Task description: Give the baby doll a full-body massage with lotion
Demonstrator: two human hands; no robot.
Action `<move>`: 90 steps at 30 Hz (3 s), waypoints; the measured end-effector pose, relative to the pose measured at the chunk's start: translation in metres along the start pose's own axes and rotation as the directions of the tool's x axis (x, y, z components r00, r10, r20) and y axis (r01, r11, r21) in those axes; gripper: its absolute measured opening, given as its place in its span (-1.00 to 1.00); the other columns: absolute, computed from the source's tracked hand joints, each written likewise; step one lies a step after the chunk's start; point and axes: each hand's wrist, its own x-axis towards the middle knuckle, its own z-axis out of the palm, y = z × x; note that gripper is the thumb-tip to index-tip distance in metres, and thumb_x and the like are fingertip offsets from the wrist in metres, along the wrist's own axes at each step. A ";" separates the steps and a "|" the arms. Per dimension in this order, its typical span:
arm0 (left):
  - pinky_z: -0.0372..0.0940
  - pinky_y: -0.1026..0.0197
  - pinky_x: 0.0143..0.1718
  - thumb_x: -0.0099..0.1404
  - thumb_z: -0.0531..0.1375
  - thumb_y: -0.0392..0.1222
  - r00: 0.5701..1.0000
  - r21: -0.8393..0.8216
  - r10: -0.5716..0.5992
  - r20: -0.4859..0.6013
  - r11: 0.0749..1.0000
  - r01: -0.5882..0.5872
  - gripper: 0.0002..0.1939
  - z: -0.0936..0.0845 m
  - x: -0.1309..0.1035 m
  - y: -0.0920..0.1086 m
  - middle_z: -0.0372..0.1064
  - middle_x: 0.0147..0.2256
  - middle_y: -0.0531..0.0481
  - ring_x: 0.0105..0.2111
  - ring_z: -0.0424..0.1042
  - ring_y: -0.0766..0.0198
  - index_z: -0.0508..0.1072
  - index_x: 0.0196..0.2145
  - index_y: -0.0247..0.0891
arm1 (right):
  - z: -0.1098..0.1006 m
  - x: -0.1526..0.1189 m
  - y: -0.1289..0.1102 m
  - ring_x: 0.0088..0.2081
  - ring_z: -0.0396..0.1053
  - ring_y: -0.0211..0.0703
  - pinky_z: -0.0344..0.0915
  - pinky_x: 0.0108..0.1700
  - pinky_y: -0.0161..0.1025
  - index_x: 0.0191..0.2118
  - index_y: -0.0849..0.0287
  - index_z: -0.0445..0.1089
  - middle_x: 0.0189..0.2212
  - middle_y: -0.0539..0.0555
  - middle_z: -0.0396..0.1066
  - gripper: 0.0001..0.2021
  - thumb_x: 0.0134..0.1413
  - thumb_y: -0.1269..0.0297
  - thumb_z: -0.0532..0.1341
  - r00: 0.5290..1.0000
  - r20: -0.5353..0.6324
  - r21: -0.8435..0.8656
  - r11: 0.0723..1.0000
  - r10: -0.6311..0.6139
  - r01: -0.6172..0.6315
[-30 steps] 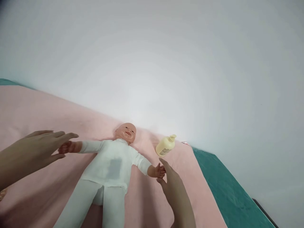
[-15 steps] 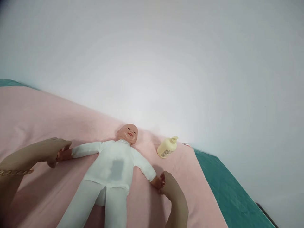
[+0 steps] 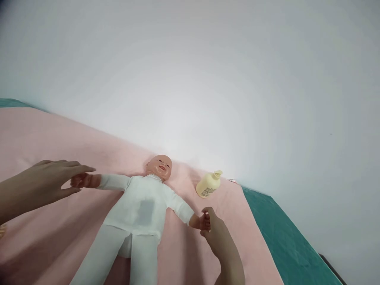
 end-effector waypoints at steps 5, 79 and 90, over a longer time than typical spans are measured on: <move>0.27 0.01 -0.08 0.36 0.06 -0.04 0.947 -0.165 0.141 -0.290 0.967 -0.195 -0.60 -0.002 0.000 0.025 0.49 -0.06 -0.07 -0.12 0.46 0.04 0.39 0.11 -0.12 | -0.003 -0.014 -0.015 -0.01 0.41 -0.10 0.33 0.01 -0.14 0.12 -0.07 0.18 -0.05 0.03 0.43 -0.57 0.13 0.35 0.08 0.980 -0.129 -0.087 0.987 -0.149 0.138; 0.21 -0.10 -0.19 0.22 0.07 -0.12 0.934 0.035 -0.343 -0.099 0.937 0.347 -0.81 0.057 0.030 -0.052 0.47 -0.50 0.03 -0.41 0.43 0.06 0.38 -0.49 -0.20 | 0.015 0.031 0.035 -0.32 0.44 -0.13 0.29 -0.35 -0.32 -0.23 0.15 0.35 -0.38 0.02 0.47 -0.60 -0.32 0.60 0.14 0.997 0.044 -0.043 0.997 0.070 -0.068; 0.25 -0.18 -0.26 0.09 0.14 -0.22 0.962 0.051 -0.270 -0.051 0.961 0.272 -0.88 0.078 0.032 -0.049 0.48 -0.44 -0.02 -0.39 0.44 0.09 0.50 -0.45 -0.22 | 0.023 0.048 0.061 -0.40 0.41 -0.16 0.29 -0.41 -0.32 -0.28 0.14 0.35 -0.37 0.02 0.41 -0.62 -0.38 0.56 0.16 1.000 0.028 -0.055 0.998 0.011 -0.009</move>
